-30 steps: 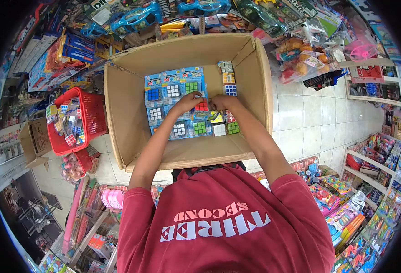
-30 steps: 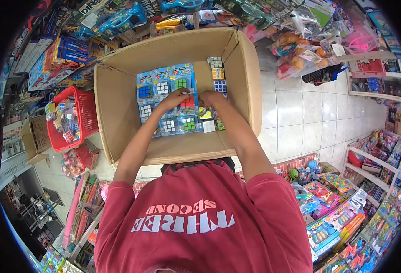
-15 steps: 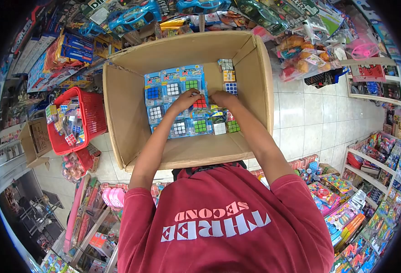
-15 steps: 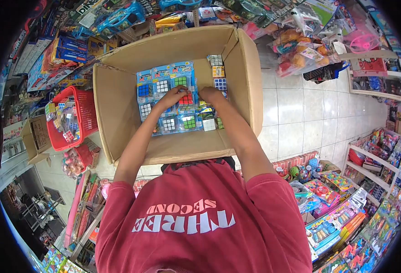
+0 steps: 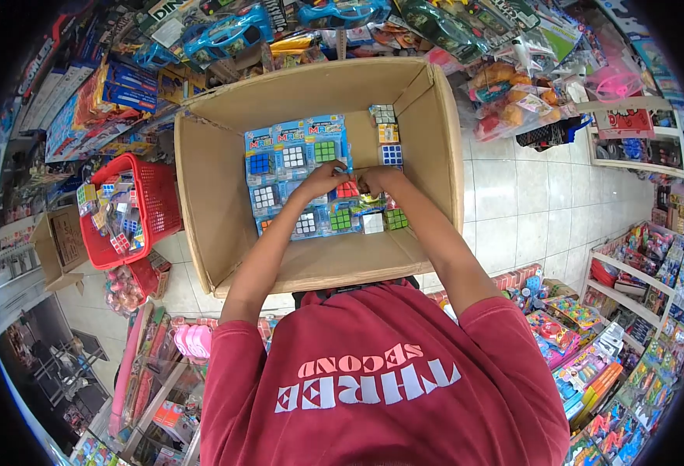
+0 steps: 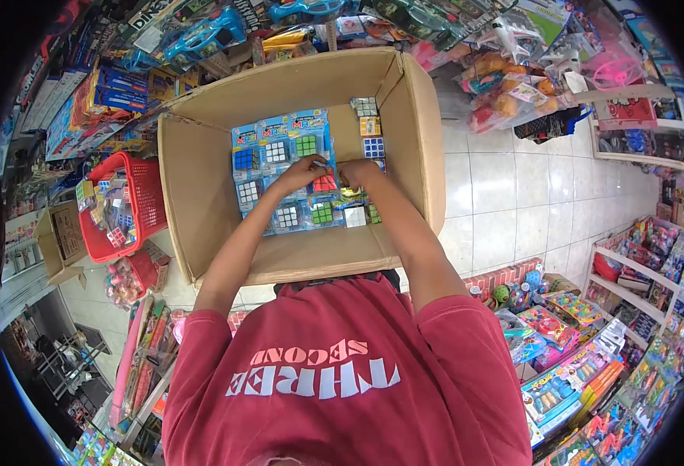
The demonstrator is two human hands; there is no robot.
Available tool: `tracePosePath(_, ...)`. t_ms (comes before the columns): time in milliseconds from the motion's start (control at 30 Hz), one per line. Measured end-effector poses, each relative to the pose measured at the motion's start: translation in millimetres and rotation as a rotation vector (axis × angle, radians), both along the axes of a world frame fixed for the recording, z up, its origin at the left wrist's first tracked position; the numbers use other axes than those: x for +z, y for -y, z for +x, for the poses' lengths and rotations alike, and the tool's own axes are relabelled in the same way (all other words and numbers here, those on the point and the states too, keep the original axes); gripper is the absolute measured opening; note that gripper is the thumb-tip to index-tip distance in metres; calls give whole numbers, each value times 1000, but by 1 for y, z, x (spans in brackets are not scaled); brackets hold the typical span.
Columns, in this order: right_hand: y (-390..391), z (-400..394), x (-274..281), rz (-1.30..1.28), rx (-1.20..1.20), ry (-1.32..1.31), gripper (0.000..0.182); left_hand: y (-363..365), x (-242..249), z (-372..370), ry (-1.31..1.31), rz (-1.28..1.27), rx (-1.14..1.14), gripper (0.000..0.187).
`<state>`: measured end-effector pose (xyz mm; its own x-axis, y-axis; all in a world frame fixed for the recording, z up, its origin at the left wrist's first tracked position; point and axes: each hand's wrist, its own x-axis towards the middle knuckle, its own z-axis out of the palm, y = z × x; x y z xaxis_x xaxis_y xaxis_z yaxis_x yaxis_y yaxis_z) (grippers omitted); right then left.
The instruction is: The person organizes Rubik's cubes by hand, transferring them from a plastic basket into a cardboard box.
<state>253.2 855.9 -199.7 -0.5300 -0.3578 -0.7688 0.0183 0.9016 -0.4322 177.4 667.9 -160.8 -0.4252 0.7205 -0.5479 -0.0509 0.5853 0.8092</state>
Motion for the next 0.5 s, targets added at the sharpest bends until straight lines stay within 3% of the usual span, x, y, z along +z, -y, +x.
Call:
tracePosePath(233, -5, -5, -7, 114, -126, 82, 25, -8, 15, 0, -37, 24, 73, 74)
tracePosePath(300, -14, -11, 6, 125, -165, 193, 22, -13, 8, 1, -115, 107, 87, 69)
tracePosePath(400, -21, -19, 27, 99, -327, 183, 23, -26, -17, 5, -107, 353, 151, 60)
tracePosePath(433, -22, -21, 32, 90, -478, 200, 24, -32, -23, 8, -81, 454, 180, 56)
tracePosePath(500, -24, -26, 41, 70, -774, 228, 26, -41, -30, 12, -157, 420, 138, 51)
